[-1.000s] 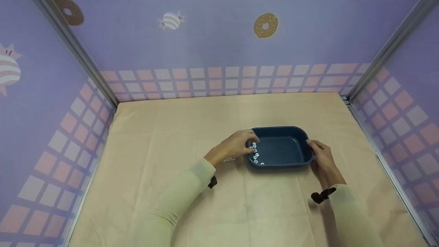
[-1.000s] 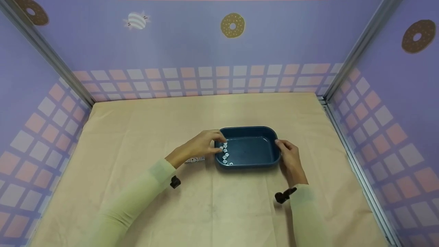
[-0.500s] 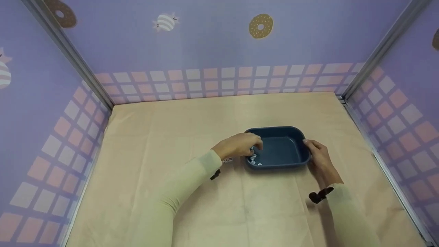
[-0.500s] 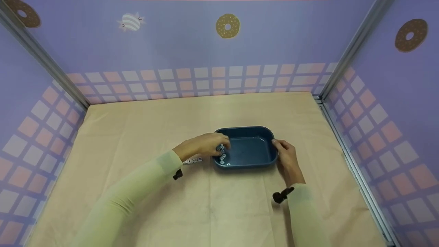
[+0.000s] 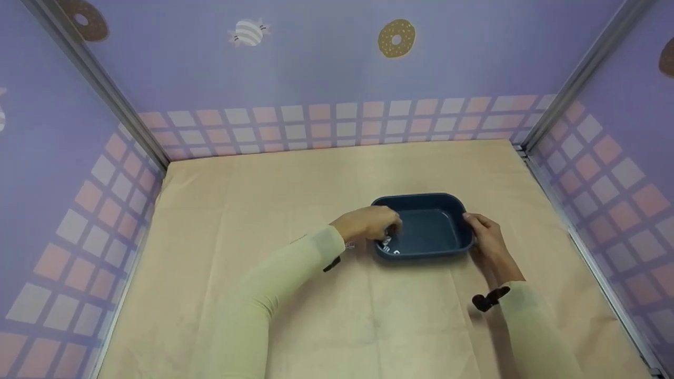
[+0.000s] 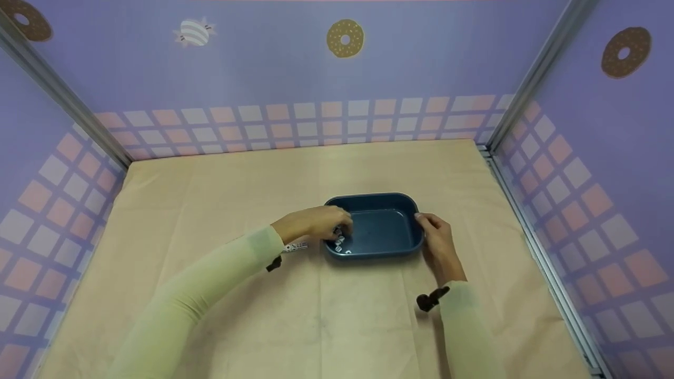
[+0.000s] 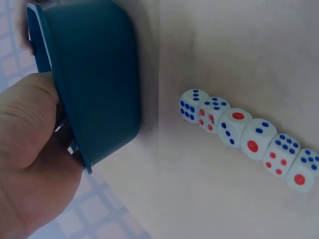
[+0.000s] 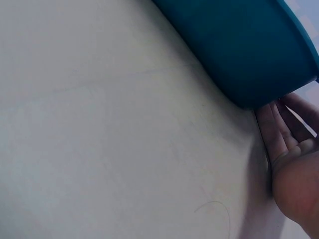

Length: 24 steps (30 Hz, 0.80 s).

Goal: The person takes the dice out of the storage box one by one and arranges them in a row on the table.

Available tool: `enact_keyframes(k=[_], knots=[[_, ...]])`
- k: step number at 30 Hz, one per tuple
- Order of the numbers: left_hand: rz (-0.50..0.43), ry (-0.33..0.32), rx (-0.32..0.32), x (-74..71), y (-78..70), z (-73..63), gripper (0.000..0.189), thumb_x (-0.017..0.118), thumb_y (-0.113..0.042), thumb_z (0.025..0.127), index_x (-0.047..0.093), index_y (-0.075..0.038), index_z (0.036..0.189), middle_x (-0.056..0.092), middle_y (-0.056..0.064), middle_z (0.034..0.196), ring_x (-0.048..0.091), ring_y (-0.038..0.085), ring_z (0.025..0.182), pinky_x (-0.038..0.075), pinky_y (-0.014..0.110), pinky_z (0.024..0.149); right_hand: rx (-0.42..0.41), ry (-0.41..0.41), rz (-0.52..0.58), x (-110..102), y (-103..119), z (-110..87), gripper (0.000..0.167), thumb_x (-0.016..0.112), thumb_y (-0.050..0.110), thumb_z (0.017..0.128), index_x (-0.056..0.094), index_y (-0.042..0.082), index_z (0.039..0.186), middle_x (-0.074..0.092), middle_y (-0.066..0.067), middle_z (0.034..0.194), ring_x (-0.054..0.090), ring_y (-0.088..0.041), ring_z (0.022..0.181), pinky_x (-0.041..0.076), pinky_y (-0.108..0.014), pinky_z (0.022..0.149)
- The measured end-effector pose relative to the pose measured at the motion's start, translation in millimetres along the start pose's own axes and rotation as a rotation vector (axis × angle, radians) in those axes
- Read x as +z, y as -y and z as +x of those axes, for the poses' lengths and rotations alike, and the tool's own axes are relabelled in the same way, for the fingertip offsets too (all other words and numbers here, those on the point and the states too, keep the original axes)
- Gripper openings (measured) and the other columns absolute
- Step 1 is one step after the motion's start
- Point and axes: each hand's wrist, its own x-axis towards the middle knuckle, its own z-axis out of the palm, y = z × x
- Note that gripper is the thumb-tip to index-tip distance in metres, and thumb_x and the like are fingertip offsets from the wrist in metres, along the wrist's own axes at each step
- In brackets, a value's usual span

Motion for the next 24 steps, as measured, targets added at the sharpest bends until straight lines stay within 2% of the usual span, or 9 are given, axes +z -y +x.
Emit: enact_keyframes(k=[4, 8, 12, 17, 21, 24], knots=[[-0.011, 0.027, -0.001, -0.7, -2.3, 4.1, 0.028, 0.071, -0.004, 0.100, 0.075, -0.012, 0.127, 0.073, 0.001, 0.115, 0.067, 0.015, 0.103, 0.056, 0.030, 0.093, -0.019, -0.021, -0.008, -4.4, -18.2, 14.3, 0.063, 0.061, 0.046, 0.108, 0.056, -0.003, 0.147, 0.052, -0.015, 0.154, 0.047, -0.020, 0.141, 0.033, -0.040, 0.123], [-0.014, 0.039, -0.002, -1.7, -3.0, 5.4, 0.026, 0.071, -0.003, 0.100, 0.076, -0.012, 0.123, 0.074, 0.001, 0.111, 0.067, 0.014, 0.099, 0.057, 0.030, 0.089, -0.013, -0.018, -0.001, -3.2, -15.3, 11.5, 0.061, 0.059, 0.043, 0.109, 0.055, -0.004, 0.148, 0.050, -0.017, 0.155, 0.044, -0.024, 0.146, 0.028, -0.045, 0.126], [-0.010, 0.051, -0.003, -1.2, -1.8, 5.1, 0.022, 0.070, -0.005, 0.101, 0.078, -0.012, 0.121, 0.074, 0.000, 0.108, 0.067, 0.014, 0.096, 0.057, 0.030, 0.087, 0.018, -0.007, 0.037, -0.1, -4.2, 2.7, 0.058, 0.060, 0.038, 0.109, 0.054, -0.006, 0.147, 0.050, -0.019, 0.156, 0.045, -0.024, 0.144, 0.028, -0.045, 0.126], [0.003, 0.068, -0.002, -2.7, -1.1, 2.9, 0.024, 0.067, -0.004, 0.101, 0.078, -0.014, 0.120, 0.073, -0.001, 0.108, 0.066, 0.014, 0.095, 0.057, 0.031, 0.087, -0.004, 0.001, 0.031, 3.6, 8.6, -8.3, 0.055, 0.062, 0.034, 0.109, 0.056, -0.009, 0.143, 0.056, -0.018, 0.148, 0.052, -0.020, 0.135, 0.039, -0.036, 0.118], [0.020, 0.091, -0.001, -3.5, -2.2, 3.7, 0.027, 0.067, -0.003, 0.101, 0.079, -0.016, 0.121, 0.073, -0.001, 0.108, 0.064, 0.015, 0.094, 0.057, 0.032, 0.086, -0.033, 0.003, 0.010, 2.1, 5.0, -6.0, 0.054, 0.061, 0.034, 0.109, 0.058, -0.010, 0.142, 0.056, -0.019, 0.147, 0.055, -0.018, 0.131, 0.046, -0.025, 0.106], [0.024, 0.100, -0.005, -3.2, -3.6, 4.5, 0.027, 0.067, -0.002, 0.101, 0.079, -0.016, 0.122, 0.073, -0.001, 0.108, 0.063, 0.015, 0.092, 0.057, 0.032, 0.086, -0.021, 0.007, 0.015, 0.5, -2.0, -0.7, 0.056, 0.060, 0.037, 0.110, 0.057, -0.008, 0.144, 0.054, -0.019, 0.149, 0.054, -0.016, 0.131, 0.047, -0.020, 0.102]])
